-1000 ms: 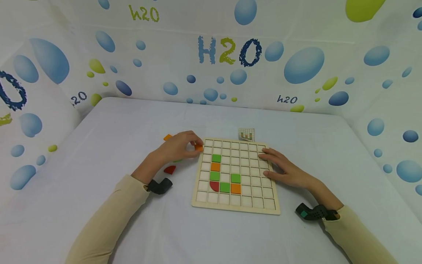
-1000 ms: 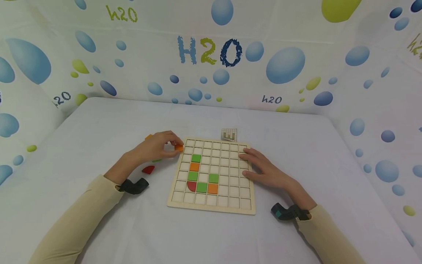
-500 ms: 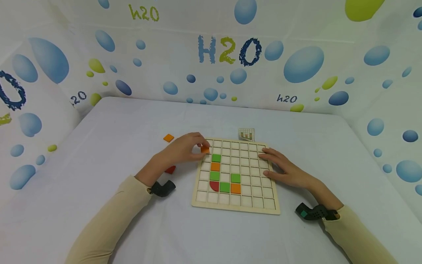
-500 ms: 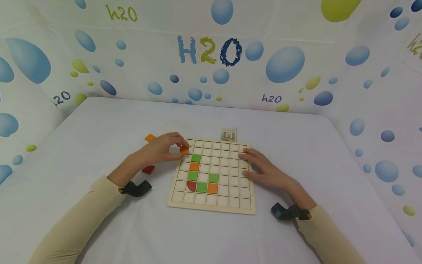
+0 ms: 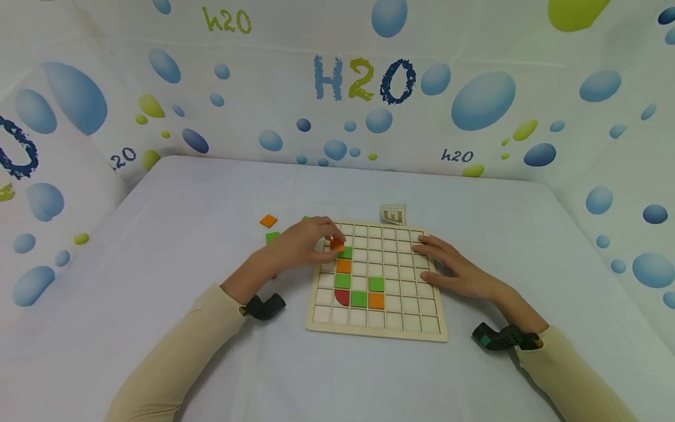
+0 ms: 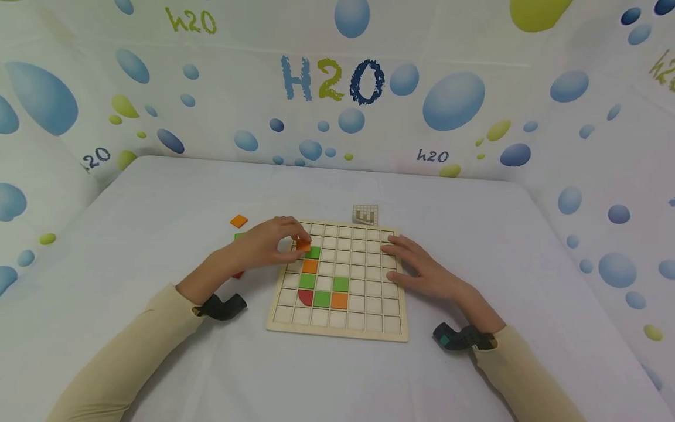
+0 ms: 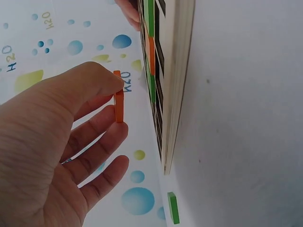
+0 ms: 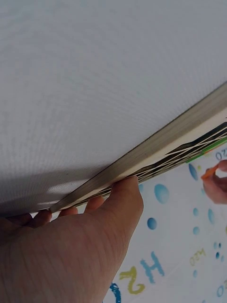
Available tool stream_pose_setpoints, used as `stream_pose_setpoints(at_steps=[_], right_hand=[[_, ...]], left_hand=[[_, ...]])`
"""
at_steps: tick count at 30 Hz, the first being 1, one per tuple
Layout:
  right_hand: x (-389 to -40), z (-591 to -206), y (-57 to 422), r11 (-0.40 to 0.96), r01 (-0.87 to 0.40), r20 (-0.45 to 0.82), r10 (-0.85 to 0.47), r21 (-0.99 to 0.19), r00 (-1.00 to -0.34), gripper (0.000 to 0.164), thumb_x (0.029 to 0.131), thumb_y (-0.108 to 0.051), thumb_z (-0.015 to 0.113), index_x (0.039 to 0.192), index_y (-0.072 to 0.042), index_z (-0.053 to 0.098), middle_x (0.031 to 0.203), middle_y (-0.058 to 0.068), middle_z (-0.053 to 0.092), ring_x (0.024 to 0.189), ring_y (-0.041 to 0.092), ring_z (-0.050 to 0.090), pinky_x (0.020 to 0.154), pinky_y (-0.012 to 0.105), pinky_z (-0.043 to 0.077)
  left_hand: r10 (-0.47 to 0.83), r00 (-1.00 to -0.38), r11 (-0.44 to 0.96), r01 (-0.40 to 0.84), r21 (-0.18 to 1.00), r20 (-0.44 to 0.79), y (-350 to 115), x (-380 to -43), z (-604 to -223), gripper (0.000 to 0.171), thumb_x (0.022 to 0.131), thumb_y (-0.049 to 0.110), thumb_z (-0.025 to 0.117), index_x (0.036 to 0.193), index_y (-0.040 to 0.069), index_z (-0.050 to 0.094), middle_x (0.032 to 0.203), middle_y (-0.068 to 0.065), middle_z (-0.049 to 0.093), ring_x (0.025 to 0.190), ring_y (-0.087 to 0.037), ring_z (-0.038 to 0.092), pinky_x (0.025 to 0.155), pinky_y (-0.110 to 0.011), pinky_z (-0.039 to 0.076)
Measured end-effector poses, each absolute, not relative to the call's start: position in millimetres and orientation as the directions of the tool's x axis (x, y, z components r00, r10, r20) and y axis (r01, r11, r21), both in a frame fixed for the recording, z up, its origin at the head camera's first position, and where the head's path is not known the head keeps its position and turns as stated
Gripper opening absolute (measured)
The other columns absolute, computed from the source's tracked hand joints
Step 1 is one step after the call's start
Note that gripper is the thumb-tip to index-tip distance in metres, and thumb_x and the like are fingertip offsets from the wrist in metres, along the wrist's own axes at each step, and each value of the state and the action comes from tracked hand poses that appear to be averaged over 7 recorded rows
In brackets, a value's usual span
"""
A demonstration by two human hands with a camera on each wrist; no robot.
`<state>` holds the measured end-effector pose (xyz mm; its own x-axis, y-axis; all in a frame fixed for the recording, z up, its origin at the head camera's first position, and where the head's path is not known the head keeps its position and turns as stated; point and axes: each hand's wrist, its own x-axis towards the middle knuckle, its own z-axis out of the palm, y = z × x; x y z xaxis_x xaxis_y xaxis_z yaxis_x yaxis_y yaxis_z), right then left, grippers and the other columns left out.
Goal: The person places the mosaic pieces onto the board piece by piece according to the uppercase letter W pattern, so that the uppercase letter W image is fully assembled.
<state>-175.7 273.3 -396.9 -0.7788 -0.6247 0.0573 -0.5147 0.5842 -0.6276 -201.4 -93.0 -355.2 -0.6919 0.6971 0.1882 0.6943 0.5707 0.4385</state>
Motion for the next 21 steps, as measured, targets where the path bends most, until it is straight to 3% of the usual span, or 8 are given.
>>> stream_pose_setpoints(at_steps=[15,21], right_hand=[[-176,-396,275,0.595,-0.497,0.044,-0.612,-0.632,-0.789,0.060,0.095,-0.022,0.064,0.149,-0.011,0.039,0.158,0.016,0.020,0.147,0.041,0.008,0.111,0.066,0.015],[-176,-396,276,0.586,-0.499,0.045,-0.618,-0.638,-0.785,0.060,0.095,-0.022,0.064,0.149,-0.011,0.038,0.158,0.016,0.020,0.147,0.041,0.007,0.111,0.067,0.014]], left_hand=[[0.736,-0.654,0.539,0.723,0.431,0.175,-79,-196,-356,0.023,0.088,0.015,0.069,0.110,0.010,0.070,0.111,-0.001,0.063,0.100,-0.014,0.057,0.091,-0.028,0.050],[0.771,-0.605,0.497,0.767,0.406,0.198,-72,-195,-358,0.019,0.089,0.014,0.069,0.107,0.009,0.069,0.107,-0.001,0.063,0.099,-0.015,0.058,0.090,-0.029,0.050]])
